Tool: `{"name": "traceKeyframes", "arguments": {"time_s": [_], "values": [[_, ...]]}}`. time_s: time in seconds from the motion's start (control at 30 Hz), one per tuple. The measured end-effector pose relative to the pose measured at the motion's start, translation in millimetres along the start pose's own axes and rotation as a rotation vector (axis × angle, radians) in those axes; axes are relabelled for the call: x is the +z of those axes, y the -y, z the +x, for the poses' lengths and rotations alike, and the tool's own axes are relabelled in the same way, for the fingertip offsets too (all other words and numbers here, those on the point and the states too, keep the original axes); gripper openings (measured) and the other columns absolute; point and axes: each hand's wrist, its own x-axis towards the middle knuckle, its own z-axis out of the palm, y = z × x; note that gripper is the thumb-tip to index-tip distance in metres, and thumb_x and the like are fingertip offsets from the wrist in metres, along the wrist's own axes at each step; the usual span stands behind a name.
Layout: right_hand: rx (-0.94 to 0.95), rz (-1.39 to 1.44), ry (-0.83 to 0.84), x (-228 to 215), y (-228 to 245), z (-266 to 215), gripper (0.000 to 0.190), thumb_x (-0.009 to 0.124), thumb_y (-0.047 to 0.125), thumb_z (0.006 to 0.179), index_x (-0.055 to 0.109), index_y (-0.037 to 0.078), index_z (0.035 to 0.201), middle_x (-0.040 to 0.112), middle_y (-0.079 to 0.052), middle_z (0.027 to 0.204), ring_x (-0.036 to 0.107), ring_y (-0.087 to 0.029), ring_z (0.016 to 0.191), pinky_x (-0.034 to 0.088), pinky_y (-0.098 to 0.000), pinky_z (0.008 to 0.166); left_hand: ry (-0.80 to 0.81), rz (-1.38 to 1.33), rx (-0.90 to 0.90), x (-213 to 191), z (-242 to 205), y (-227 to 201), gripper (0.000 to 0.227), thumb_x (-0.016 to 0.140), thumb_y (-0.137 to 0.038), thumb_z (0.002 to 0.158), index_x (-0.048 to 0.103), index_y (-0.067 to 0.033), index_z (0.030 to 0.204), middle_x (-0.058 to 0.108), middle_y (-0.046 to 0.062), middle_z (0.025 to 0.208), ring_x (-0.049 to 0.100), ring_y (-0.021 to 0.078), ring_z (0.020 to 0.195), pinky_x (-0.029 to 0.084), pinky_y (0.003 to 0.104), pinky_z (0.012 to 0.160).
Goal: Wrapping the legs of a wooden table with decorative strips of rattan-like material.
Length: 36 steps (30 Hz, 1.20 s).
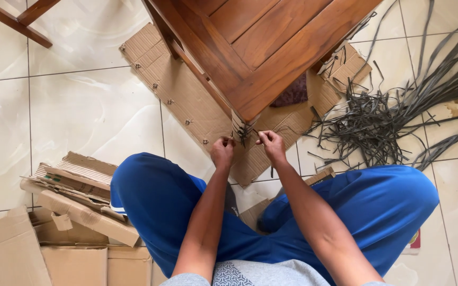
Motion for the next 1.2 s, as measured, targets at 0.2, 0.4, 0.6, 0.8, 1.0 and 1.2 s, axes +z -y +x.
{"name": "traceKeyframes", "arguments": {"time_s": [0.2, 0.4, 0.6, 0.8, 1.0, 1.2], "values": [[0.079, 0.054, -0.077, 15, -9, -38, 0.015, 0.071, 0.026, 0.094, 0.078, 0.014, 0.100, 0.080, -0.003, 0.081, 0.059, -0.009, 0.054, 0.045, -0.0220, 0.055, 0.014, -0.161, -0.186, 9, -26, 0, 0.025, 0.072, -0.045, 0.087, 0.082, -0.0288, 0.103, 0.079, 0.005, 0.098, 0.072, 0.0327, 0.106, 0.057, 0.045, 0.094], [-0.105, -0.361, -0.020, 17, -13, -59, 0.013, 0.070, 0.033, 0.094, 0.079, 0.028, 0.102, 0.074, 0.002, 0.067, 0.073, -0.019, 0.068, 0.057, -0.0340, 0.072, 0.039, -0.289, -0.282, 26, -19, 12, 0.031, 0.080, -0.040, 0.079, 0.082, -0.0257, 0.106, 0.079, 0.008, 0.090, 0.076, 0.0280, 0.090, 0.064, 0.040, 0.079], [-0.255, -0.636, 0.046, 18, -12, -64, 0.014, 0.068, 0.030, 0.093, 0.076, 0.031, 0.104, 0.079, 0.001, 0.083, 0.077, -0.024, 0.087, 0.060, -0.0402, 0.083, 0.111, -0.297, -0.294, 38, -10, 31, 0.035, 0.084, -0.042, 0.074, 0.082, -0.0263, 0.106, 0.079, 0.007, 0.089, 0.075, 0.0273, 0.088, 0.065, 0.042, 0.076], [-0.302, -0.722, 0.142, 22, -5, -71, 0.013, 0.063, 0.023, 0.093, 0.075, 0.024, 0.099, 0.078, -0.009, 0.084, 0.076, -0.036, 0.086, 0.060, -0.0494, 0.080, 0.200, -0.449, -0.297, 29, -12, 32, 0.041, 0.086, -0.037, 0.075, 0.079, -0.0096, 0.104, 0.073, 0.007, 0.076, 0.071, 0.0168, 0.073, 0.061, 0.029, 0.069], [-0.257, -0.791, 0.234, 31, -10, -70, 0.013, 0.062, 0.030, 0.093, 0.072, 0.022, 0.093, 0.077, -0.009, 0.087, 0.074, -0.037, 0.090, 0.059, -0.0524, 0.081, 0.222, -0.397, -0.230, 47, 2, 52, 0.025, 0.084, -0.038, 0.074, 0.079, -0.0157, 0.085, 0.066, 0.007, 0.064, 0.063, 0.0182, 0.066, 0.055, 0.039, 0.065], [-0.259, -0.710, 0.288, 24, -7, -68, 0.019, 0.061, 0.025, 0.088, 0.076, 0.021, 0.099, 0.078, -0.011, 0.095, 0.073, -0.038, 0.095, 0.059, -0.0521, 0.085, 0.236, -0.311, -0.212, 26, -11, 32, 0.021, 0.081, -0.034, 0.074, 0.082, -0.0154, 0.083, 0.072, 0.009, 0.070, 0.069, 0.0235, 0.074, 0.056, 0.038, 0.071]]}}
